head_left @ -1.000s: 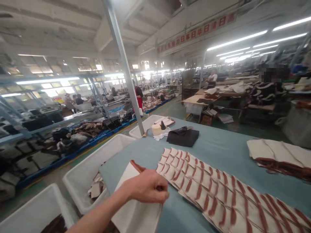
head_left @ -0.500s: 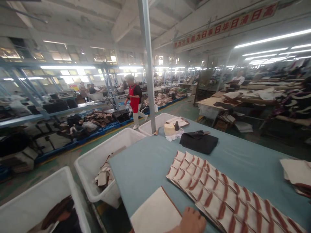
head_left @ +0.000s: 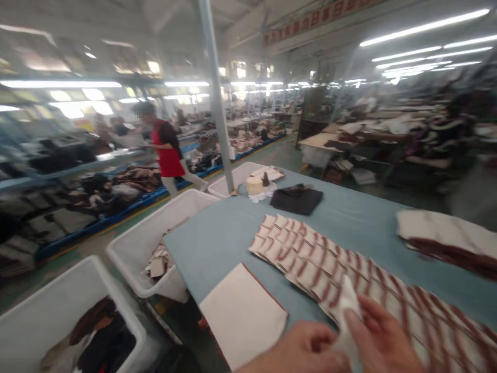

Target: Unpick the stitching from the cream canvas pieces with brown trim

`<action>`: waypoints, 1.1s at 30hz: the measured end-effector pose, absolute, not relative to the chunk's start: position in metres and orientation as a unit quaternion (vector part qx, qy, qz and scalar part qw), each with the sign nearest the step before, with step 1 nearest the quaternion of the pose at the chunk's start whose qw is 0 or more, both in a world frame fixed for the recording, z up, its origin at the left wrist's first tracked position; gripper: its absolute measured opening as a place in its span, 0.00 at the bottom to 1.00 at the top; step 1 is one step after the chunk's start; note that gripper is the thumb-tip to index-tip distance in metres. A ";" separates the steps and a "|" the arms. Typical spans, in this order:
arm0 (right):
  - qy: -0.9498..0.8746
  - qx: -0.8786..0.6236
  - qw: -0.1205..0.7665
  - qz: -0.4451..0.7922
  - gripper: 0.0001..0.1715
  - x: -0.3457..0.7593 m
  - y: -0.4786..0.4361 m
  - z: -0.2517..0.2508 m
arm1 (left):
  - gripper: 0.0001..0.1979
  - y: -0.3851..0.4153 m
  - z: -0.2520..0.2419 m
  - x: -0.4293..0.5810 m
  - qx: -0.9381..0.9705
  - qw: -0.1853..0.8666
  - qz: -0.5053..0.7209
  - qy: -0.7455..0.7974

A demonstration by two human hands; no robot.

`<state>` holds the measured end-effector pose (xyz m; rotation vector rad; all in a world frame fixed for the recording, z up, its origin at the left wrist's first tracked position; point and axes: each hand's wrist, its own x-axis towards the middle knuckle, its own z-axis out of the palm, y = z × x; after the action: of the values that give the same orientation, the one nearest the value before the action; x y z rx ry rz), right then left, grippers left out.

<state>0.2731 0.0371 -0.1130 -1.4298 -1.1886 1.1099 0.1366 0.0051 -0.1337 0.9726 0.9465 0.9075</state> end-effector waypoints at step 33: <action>-0.480 -0.469 0.506 0.542 0.26 0.277 -0.028 -0.073 | 0.23 -0.026 -0.103 0.111 0.516 0.700 0.355 0.343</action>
<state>0.2766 -0.0280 -0.0735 -1.1315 -1.1565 1.3063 0.1111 -0.0264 -0.1034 1.1489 0.7637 0.7905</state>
